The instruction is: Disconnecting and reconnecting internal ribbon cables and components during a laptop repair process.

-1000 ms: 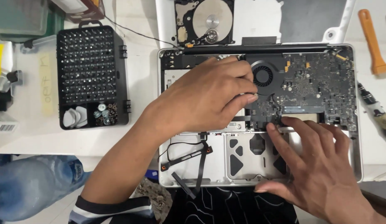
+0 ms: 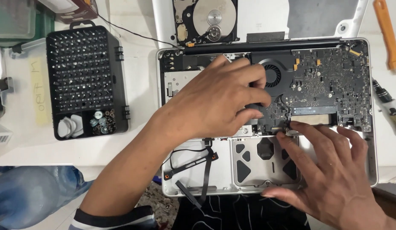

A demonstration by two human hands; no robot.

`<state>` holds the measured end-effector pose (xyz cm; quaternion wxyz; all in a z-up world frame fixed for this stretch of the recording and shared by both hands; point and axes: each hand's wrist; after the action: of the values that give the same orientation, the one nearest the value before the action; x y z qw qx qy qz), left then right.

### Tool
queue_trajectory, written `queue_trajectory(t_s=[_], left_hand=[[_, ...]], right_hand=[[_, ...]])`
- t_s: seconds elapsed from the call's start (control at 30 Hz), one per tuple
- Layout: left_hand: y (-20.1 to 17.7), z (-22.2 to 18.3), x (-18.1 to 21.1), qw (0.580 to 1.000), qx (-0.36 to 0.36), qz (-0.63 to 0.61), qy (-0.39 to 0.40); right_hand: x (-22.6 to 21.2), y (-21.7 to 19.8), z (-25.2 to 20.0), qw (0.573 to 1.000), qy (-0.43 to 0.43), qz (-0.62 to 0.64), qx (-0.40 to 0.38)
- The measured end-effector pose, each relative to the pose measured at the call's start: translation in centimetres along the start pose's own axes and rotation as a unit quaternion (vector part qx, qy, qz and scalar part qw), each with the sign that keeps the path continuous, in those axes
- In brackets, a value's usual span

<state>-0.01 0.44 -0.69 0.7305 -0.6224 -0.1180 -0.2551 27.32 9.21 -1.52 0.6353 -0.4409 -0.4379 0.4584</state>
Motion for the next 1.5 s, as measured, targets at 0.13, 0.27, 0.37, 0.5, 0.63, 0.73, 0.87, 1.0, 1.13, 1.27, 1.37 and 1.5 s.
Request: queue_trajectory(t_s=[0.13, 0.27, 0.37, 0.5, 0.63, 0.73, 0.87, 1.0, 1.13, 1.27, 1.37, 1.5], left_hand=[[-0.1, 0.2, -0.1, 0.999, -0.023, -0.010, -0.024], [-0.2, 0.3, 0.1, 0.999, -0.028, -0.018, -0.030], [-0.3, 0.3, 0.2, 0.999, -0.031, -0.017, -0.039], [0.0, 0.2, 0.1, 0.999, -0.022, -0.010, -0.029], [0.0, 0.5, 0.3, 0.998, -0.040, 0.000, -0.040], [-0.3, 0.1, 0.1, 1.000, -0.015, -0.006, -0.014], [-1.1, -0.7, -0.3, 0.999, 0.020, -0.041, 0.001], [-1.8, -1.0, -0.4, 0.999, 0.040, 0.000, 0.009], [-1.8, -0.8, -0.4, 1.000, 0.006, 0.013, -0.027], [-1.7, -0.9, -0.8, 0.999, 0.014, -0.016, -0.028], [-1.6, -0.9, -1.1, 0.999, 0.016, -0.044, -0.022], [-1.1, -0.6, -1.5, 0.997, 0.027, -0.065, -0.027]], right_hand=[[0.3, -0.5, 0.7, 0.999, -0.025, 0.027, 0.006], [1.0, -0.5, 0.9, 0.999, -0.023, 0.015, -0.018], [1.1, -0.7, 1.4, 0.998, -0.065, -0.004, 0.003], [0.7, -1.0, 1.7, 0.998, -0.051, 0.016, 0.011], [0.8, -1.3, 2.2, 0.997, -0.064, 0.029, 0.009], [1.6, -1.4, 2.7, 0.997, -0.068, 0.023, -0.004], [3.4, -1.1, 3.5, 0.996, -0.083, 0.015, -0.013], [3.9, -1.5, 5.9, 0.994, -0.101, 0.028, 0.001], [4.6, -0.3, 7.5, 0.985, -0.168, 0.021, -0.042], [4.9, 1.3, 6.9, 0.983, -0.174, -0.023, -0.061], [4.7, 1.1, 7.3, 0.985, -0.167, -0.011, -0.035], [4.5, 0.8, 7.8, 0.985, -0.170, -0.027, -0.010]])
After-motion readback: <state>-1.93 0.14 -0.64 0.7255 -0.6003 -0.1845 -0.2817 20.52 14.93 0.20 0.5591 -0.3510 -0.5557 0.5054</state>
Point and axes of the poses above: each hand's wrist, its own z-axis towards the middle knuckle, its own y-axis out of the palm, x = y × z, and after that the axes turned 2 degrees about x, right-handed
